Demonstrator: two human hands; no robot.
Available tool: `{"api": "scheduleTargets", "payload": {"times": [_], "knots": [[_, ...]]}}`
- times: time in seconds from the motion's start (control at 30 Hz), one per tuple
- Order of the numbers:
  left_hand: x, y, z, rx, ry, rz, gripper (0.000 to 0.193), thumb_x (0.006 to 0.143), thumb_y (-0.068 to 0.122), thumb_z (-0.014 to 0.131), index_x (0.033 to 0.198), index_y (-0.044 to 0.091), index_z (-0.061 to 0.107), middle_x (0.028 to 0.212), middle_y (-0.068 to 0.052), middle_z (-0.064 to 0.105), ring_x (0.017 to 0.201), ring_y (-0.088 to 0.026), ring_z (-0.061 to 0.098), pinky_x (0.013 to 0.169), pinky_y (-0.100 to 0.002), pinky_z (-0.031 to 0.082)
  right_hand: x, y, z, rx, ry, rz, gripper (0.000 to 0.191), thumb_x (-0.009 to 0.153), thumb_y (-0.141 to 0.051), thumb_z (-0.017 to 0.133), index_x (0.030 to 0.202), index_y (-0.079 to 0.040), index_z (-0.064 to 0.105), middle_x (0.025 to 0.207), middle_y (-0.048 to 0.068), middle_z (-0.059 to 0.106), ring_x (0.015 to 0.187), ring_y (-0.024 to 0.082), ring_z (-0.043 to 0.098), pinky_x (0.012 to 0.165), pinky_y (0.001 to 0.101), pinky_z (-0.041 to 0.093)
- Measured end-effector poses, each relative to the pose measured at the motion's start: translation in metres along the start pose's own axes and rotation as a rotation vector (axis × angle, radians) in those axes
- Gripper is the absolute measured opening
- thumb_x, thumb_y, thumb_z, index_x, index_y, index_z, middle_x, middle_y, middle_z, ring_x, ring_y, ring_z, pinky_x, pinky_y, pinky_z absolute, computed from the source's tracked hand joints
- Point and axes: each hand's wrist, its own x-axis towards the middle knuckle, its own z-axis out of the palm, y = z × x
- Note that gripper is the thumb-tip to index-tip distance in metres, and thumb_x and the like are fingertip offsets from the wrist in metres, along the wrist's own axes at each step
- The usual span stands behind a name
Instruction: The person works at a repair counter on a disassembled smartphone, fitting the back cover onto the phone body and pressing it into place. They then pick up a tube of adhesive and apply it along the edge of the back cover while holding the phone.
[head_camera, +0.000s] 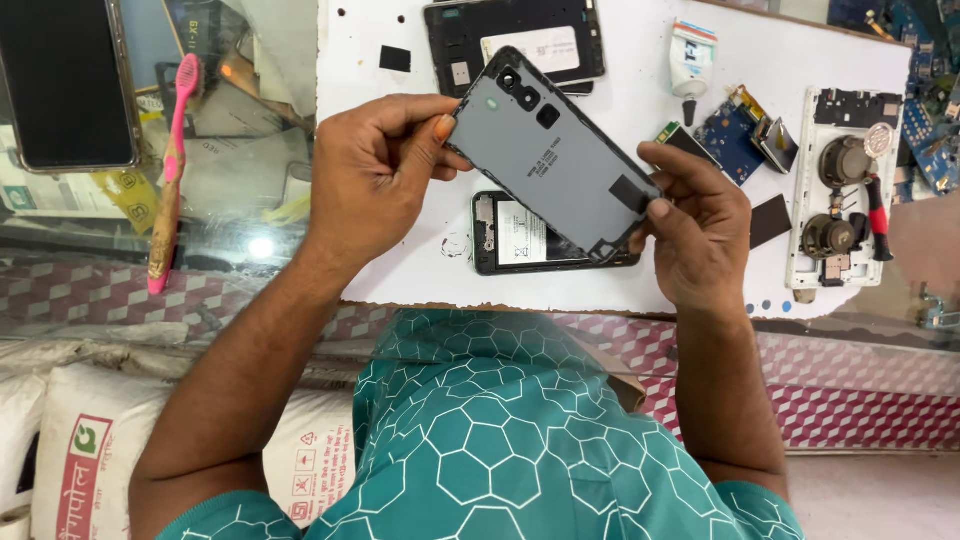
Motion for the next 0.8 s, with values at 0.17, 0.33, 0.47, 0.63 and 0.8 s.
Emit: {"api": "scheduleTargets", "payload": {"times": [0.17, 0.33, 0.47, 0.63, 0.8], "knots": [[-0.001, -0.007, 0.003, 0.004, 0.006, 0.058, 0.021, 0.111, 0.008, 0.062, 0.126, -0.005, 0.067, 0.104, -0.015, 0.077, 0.093, -0.016, 0.079, 0.08, -0.027, 0.069, 0.002, 0.001, -0.007, 0.053, -0.002, -0.035, 0.043, 0.098, 0.0, 0.07, 0.139, 0.009, 0.061, 0.109, 0.013, 0.072, 0.079, 0.012, 0.071, 0.063, 0.0234, 0.06], [0.002, -0.006, 0.003, -0.153, -0.049, 0.037, 0.027, 0.11, 0.014, 0.063, 0.131, -0.004, 0.063, 0.103, -0.014, 0.078, 0.091, -0.016, 0.08, 0.077, -0.027, 0.069, 0.0, 0.004, -0.016, 0.059, 0.065, -0.043, 0.024, 0.105, -0.001, 0.073, 0.125, 0.011, 0.066, 0.096, 0.013, 0.073, 0.073, 0.014, 0.071, 0.062, 0.0234, 0.059], [0.003, -0.001, 0.012, -0.307, -0.246, -0.148, 0.038, 0.097, 0.016, 0.073, 0.127, -0.004, 0.059, 0.096, -0.015, 0.077, 0.083, -0.016, 0.078, 0.069, -0.026, 0.066, -0.001, 0.009, -0.015, -0.011, 0.098, -0.107, 0.025, 0.104, 0.0, 0.074, 0.127, 0.008, 0.067, 0.094, 0.012, 0.072, 0.076, 0.015, 0.072, 0.067, 0.0265, 0.061], [-0.004, -0.004, 0.035, -0.203, -0.324, -0.232, 0.024, 0.1, 0.016, 0.072, 0.109, -0.006, 0.067, 0.091, -0.015, 0.077, 0.078, -0.014, 0.078, 0.067, -0.025, 0.066, -0.002, 0.011, -0.003, -0.135, 0.082, -0.036, 0.022, 0.105, 0.003, 0.067, 0.126, 0.008, 0.067, 0.099, 0.012, 0.074, 0.084, 0.017, 0.074, 0.074, 0.0293, 0.065], [-0.005, -0.006, 0.035, -0.141, -0.286, -0.258, 0.02, 0.102, 0.015, 0.067, 0.105, -0.005, 0.07, 0.084, -0.013, 0.077, 0.076, -0.012, 0.078, 0.062, -0.022, 0.063, -0.001, 0.003, 0.006, -0.224, -0.015, -0.027, 0.04, 0.096, 0.011, 0.066, 0.135, 0.007, 0.062, 0.097, 0.01, 0.07, 0.087, 0.014, 0.074, 0.077, 0.0249, 0.063]]}}
